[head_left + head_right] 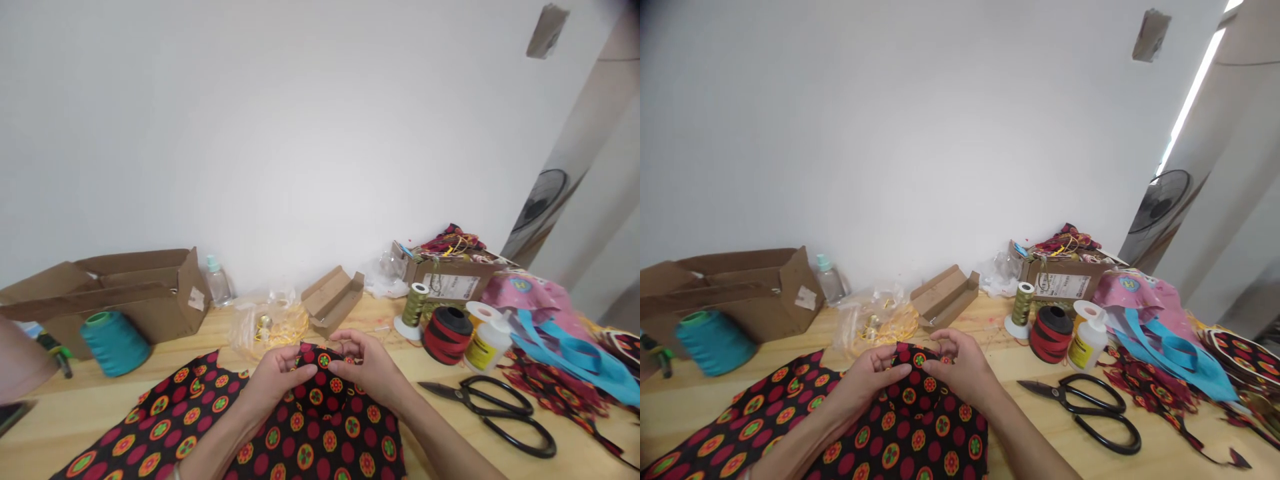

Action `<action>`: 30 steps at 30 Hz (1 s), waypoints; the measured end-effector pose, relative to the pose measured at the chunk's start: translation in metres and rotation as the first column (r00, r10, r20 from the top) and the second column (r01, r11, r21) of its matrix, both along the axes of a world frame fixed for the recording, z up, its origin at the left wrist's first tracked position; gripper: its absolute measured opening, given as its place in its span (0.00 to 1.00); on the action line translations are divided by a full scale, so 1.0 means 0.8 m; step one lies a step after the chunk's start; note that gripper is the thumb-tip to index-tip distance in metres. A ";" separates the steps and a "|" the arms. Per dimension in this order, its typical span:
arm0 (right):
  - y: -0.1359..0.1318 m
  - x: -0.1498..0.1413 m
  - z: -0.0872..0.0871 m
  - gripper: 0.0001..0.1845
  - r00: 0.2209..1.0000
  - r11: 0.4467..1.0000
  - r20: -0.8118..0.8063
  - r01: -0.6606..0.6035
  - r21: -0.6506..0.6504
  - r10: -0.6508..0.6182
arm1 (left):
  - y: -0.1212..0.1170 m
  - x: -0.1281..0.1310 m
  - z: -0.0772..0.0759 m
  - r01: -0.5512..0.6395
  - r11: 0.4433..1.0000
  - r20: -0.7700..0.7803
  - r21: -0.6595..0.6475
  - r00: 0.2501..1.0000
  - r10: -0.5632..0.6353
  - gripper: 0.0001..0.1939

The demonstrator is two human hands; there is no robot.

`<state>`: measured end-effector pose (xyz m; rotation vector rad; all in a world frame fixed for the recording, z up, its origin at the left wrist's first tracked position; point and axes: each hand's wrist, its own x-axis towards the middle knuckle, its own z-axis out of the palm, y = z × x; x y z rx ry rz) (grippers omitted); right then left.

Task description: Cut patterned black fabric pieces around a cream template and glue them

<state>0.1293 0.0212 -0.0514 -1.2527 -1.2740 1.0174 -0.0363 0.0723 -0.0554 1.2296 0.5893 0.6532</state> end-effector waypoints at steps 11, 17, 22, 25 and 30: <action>0.000 -0.002 0.001 0.10 1.000 1.000 -0.002 0.007 0.029 -0.007 | -0.001 0.002 0.012 0.099 0.987 -0.008 -0.124 0.995 -0.101 0.17; -0.002 0.000 0.002 0.12 0.998 0.997 0.057 0.015 0.070 -0.019 | 0.008 0.004 0.022 0.242 0.941 -0.067 -0.238 0.962 -0.264 0.20; 0.000 0.001 -0.002 0.12 0.987 0.994 0.148 0.038 0.106 -0.054 | 0.012 0.009 0.027 0.298 0.916 -0.085 -0.270 0.940 -0.331 0.19; 0.002 0.002 0.001 0.13 0.966 0.991 0.244 0.052 0.124 -0.081 | 0.012 0.010 0.033 0.318 0.909 -0.080 -0.270 0.933 -0.350 0.19; -0.027 0.041 0.043 0.13 0.843 0.971 0.486 0.164 0.176 -0.230 | 0.010 0.007 0.046 0.349 0.889 -0.124 -0.297 0.909 -0.398 0.16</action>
